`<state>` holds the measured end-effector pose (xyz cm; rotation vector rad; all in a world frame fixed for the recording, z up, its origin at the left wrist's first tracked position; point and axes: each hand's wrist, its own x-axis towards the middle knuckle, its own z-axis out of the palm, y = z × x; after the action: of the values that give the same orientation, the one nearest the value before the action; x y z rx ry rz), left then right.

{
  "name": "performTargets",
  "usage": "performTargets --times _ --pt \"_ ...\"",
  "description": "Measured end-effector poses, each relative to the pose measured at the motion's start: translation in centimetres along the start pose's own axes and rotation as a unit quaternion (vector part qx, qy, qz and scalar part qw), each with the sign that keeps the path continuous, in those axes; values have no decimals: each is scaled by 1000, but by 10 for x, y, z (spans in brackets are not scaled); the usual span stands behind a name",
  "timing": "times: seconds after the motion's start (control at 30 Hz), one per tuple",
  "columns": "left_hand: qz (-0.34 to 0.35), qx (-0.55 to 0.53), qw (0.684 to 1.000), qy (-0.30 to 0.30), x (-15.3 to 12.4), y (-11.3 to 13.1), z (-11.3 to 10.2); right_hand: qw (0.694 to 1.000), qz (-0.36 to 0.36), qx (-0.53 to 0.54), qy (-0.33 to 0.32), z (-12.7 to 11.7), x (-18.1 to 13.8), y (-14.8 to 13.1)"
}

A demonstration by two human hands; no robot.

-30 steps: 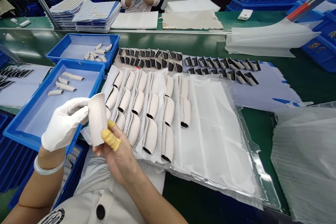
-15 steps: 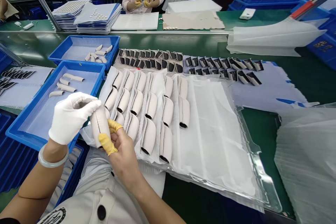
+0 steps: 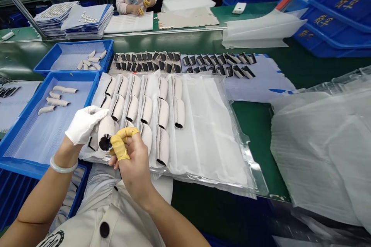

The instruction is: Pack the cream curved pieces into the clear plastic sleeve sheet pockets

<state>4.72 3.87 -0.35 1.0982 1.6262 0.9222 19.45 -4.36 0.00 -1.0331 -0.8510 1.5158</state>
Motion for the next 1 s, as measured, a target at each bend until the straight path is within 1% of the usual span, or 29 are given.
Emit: performTargets --times 0.13,0.23,0.3,0.37,0.5,0.57,0.63,0.73,0.8,0.87,0.93,1.0 --pt "3 33 999 10 0 4 9 1000 2 3 6 -9 -2 -2" --pt "29 51 998 29 -1 7 16 1000 -16 1 1 -18 -5 -3" --pt "66 69 994 54 -3 12 22 1000 -15 -14 11 -23 -6 -3" --pt "110 107 984 88 -7 18 28 999 5 -38 34 -29 -4 -2" --pt "217 195 944 156 -16 31 43 989 46 -105 90 -39 3 2" --pt "260 220 926 166 -18 36 50 986 49 -123 103 -44 5 2" --pt "272 228 920 164 -18 39 56 990 46 -103 87 -49 3 0" --pt "258 228 926 155 -18 43 61 996 28 -59 56 -56 -3 -5" --pt "252 223 932 133 -20 43 65 996 24 -52 68 -61 -7 -7" --pt "258 210 938 94 -22 44 70 993 23 -66 96 -68 -10 -7" --pt "270 203 940 36 -23 46 77 985 6 -105 135 -78 -13 -5" --pt "297 226 927 -31 -20 51 86 968 -28 -164 187 -91 -15 -3"
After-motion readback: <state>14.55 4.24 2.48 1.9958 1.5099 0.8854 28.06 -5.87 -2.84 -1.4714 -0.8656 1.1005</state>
